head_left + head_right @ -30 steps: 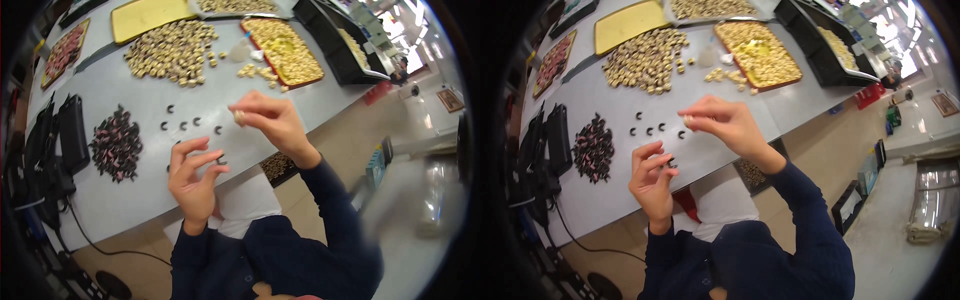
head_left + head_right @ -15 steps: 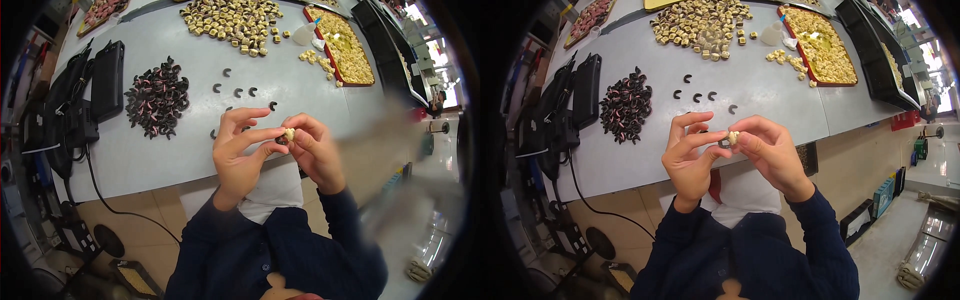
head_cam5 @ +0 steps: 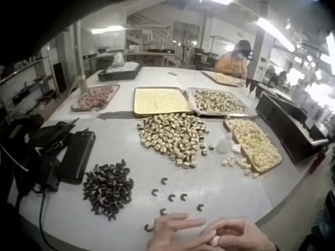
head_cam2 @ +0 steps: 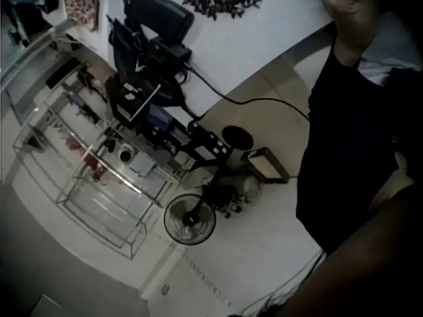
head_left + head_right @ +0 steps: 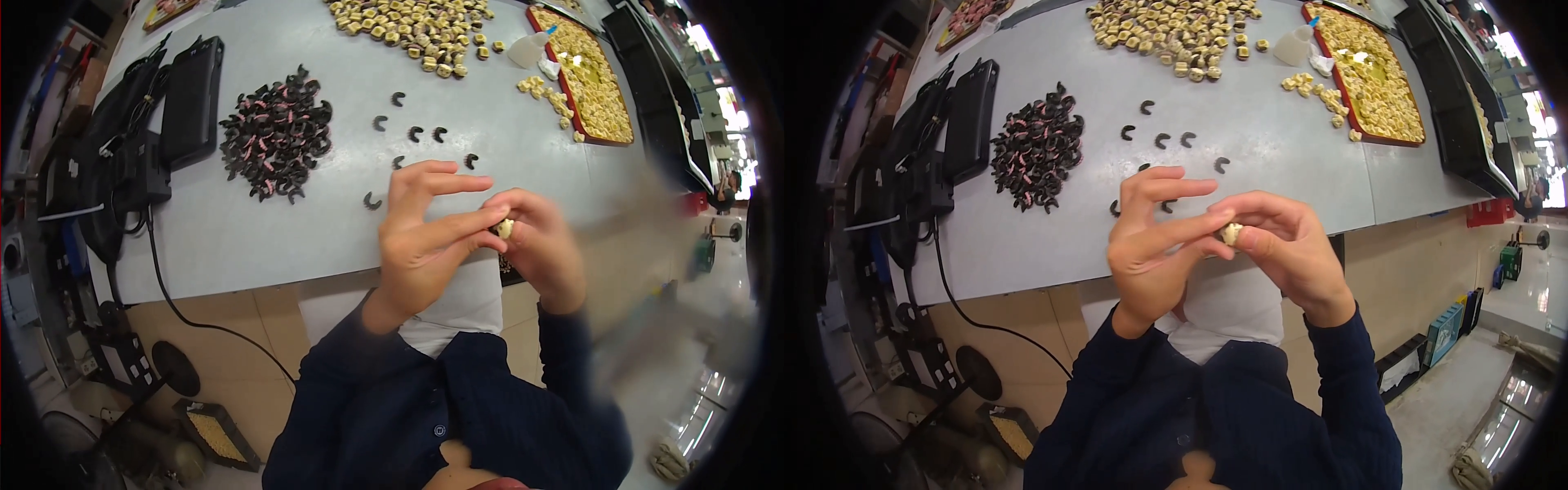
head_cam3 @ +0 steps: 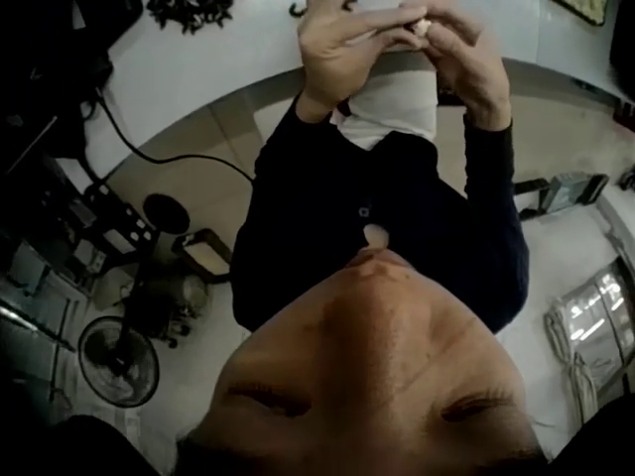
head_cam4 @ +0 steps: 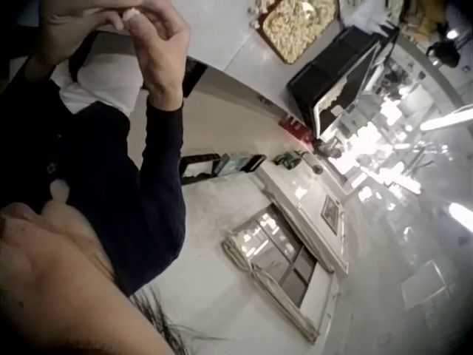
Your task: Applying glue to small black plastic parts and attaching them to gold-colored circular components at a workbench.
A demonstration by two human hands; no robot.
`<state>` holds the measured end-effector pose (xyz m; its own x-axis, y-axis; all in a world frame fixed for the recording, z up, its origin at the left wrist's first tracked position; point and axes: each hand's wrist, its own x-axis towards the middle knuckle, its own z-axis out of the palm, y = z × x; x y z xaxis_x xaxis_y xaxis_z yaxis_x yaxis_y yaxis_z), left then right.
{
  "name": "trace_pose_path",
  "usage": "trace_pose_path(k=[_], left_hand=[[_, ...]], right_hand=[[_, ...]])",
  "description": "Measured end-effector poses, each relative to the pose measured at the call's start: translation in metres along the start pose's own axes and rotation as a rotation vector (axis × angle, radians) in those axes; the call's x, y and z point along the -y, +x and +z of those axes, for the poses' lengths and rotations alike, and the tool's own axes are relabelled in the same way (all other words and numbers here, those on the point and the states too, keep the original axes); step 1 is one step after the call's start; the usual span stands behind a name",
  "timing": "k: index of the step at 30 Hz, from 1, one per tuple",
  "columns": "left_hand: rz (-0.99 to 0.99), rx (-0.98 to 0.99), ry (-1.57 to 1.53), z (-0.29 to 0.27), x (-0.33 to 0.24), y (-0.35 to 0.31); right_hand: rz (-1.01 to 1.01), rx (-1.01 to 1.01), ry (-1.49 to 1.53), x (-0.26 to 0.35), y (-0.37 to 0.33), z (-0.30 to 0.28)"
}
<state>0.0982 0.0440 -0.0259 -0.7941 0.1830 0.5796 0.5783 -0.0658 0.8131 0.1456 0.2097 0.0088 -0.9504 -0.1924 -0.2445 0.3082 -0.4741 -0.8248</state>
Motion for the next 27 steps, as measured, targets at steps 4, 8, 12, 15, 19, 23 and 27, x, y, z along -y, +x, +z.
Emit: trace_pose_path(k=[4, 8, 12, 15, 19, 23, 27], left_hand=[[0.033, -0.033, 0.141, -0.001, -0.010, 0.001], [0.008, -0.173, 0.433, -0.030, -0.013, 0.002], [-0.154, -0.119, 0.664, -0.049, -0.015, -0.002], [-0.235, -0.091, 0.648, -0.051, -0.012, -0.009], [-0.274, -0.105, 0.647, -0.053, -0.013, -0.009], [-0.311, -0.096, 0.649, -0.052, -0.012, -0.010], [-0.287, -0.094, 0.661, -0.052, -0.011, -0.014]], right_hand=[[-0.016, -0.015, -0.038, 0.004, -0.002, -0.008], [-0.206, -0.117, -0.065, 0.010, 0.008, -0.012], [-0.223, -0.290, -0.503, 0.015, 0.021, -0.035], [-0.342, -0.349, -0.847, 0.018, 0.036, -0.024], [-0.461, -0.361, -1.005, 0.012, 0.060, -0.027], [-0.650, -0.462, -1.168, 0.022, 0.064, -0.036], [-0.868, -0.582, -1.595, 0.046, 0.079, -0.072]])
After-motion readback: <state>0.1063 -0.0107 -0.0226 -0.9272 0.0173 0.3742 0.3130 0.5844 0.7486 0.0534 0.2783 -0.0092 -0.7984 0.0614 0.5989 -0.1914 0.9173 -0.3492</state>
